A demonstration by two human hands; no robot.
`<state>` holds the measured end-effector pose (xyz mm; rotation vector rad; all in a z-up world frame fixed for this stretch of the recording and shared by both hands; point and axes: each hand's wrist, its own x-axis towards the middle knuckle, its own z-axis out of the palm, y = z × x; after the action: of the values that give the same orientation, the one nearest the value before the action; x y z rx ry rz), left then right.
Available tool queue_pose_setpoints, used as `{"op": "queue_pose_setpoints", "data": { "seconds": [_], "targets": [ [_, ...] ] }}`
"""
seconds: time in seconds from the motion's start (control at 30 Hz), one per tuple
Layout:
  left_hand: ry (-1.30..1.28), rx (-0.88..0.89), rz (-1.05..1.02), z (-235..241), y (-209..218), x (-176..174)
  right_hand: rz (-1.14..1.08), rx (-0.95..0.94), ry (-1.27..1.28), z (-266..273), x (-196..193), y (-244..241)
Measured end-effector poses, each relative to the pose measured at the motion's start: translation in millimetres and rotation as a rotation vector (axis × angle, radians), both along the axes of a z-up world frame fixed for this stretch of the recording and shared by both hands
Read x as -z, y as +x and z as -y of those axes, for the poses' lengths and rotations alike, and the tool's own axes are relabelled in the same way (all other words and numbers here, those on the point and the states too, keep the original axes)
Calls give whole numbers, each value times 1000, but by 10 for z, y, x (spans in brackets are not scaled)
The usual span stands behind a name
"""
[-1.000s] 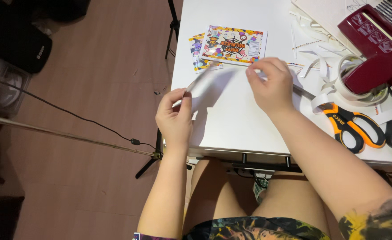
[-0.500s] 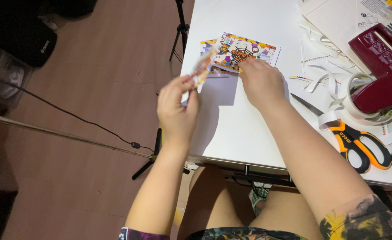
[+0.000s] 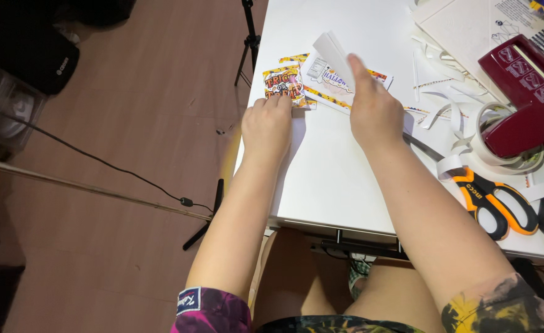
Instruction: The person folds small rectangular Halloween-themed paper cards on a white table. They fold the cards in half, then fold the sides inward, and finally fold the bottom up to create a small packet. The person repeats this process with multiple cards.
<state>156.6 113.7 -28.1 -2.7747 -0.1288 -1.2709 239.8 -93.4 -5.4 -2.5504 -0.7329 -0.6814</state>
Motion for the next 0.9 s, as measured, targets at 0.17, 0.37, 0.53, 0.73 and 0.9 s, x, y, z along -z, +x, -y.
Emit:
{"op": "queue_pose_setpoints", "data": {
  "seconds": [0.17, 0.37, 0.53, 0.73, 0.9],
  "targets": [
    [-113, 35, -154, -30, -123, 26, 86, -51, -180, -1, 135, 29],
    [-181, 42, -189, -35, -77, 88, 233, -75, -205, -17, 207, 164],
    [-209, 43, -242, -27, 8, 219, 309, -86, -329, -79, -44, -20],
    [-212, 17, -273, 33, -106, 20, 340, -81, -363, 9, -104, -9],
    [-388, 160, -536, 108, -197, -277, 287, -140, -109, 95, -66, 52]
  ]
}}
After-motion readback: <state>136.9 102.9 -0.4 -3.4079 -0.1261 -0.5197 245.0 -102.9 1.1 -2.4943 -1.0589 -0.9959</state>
